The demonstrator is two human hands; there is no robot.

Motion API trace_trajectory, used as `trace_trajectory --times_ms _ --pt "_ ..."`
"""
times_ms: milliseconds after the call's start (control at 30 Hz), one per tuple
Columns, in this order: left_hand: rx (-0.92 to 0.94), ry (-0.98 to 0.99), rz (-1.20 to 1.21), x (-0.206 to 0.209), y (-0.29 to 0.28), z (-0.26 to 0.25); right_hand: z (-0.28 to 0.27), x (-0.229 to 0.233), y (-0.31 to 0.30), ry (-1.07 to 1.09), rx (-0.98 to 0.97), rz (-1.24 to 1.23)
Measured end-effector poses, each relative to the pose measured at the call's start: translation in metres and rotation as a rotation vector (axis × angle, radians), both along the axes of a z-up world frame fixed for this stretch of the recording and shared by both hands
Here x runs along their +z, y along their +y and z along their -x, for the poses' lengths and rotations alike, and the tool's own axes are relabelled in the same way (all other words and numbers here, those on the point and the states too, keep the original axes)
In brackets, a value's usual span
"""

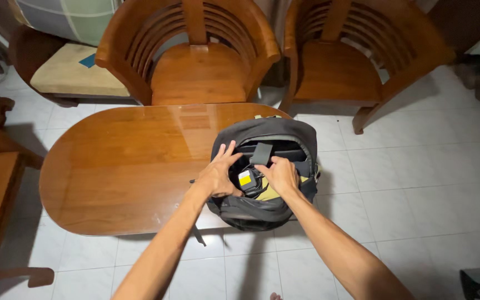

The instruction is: The person unpacks a backpack placed on a wooden table, removing a laptop, a power adapter, and several folded shirts. Each item is taken out and placed on the table or a nearby chair.

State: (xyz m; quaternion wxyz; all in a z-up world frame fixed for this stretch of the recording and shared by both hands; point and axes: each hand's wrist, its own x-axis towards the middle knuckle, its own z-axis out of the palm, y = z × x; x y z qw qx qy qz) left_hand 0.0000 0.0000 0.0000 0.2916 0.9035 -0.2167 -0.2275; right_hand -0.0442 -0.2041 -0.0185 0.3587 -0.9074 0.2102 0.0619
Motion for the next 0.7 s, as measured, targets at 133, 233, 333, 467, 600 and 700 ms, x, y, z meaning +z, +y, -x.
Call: trace_trajectory --times_ms 133,233,333,467,600,700 --pt "-0.073 -0.046 0.120 -0.013 0.016 -0.014 -0.024 -0.027 -0.001 0.130 -0.096 0.134" --pt "-0.074 -0.040 0.177 -0.026 0.023 -0.012 -0.032 -0.049 -0.003 0.155 -0.135 0.087" --pt "-0.057 -0.015 0.301 -0.038 0.027 -0.018 -0.030 -0.066 -0.008 0.080 -0.173 -0.024" --pt "0.023 0.225 0.510 -0.051 0.037 -0.032 -0.027 -0.082 -0.014 0.074 -0.319 -0.295" --pt "0.058 0.321 0.579 -0.052 0.037 -0.036 -0.032 -0.089 -0.032 0.058 -0.342 -0.500" --pt "0.040 0.268 0.467 -0.045 0.034 -0.029 -0.033 -0.102 -0.030 0.040 -0.242 -0.397"
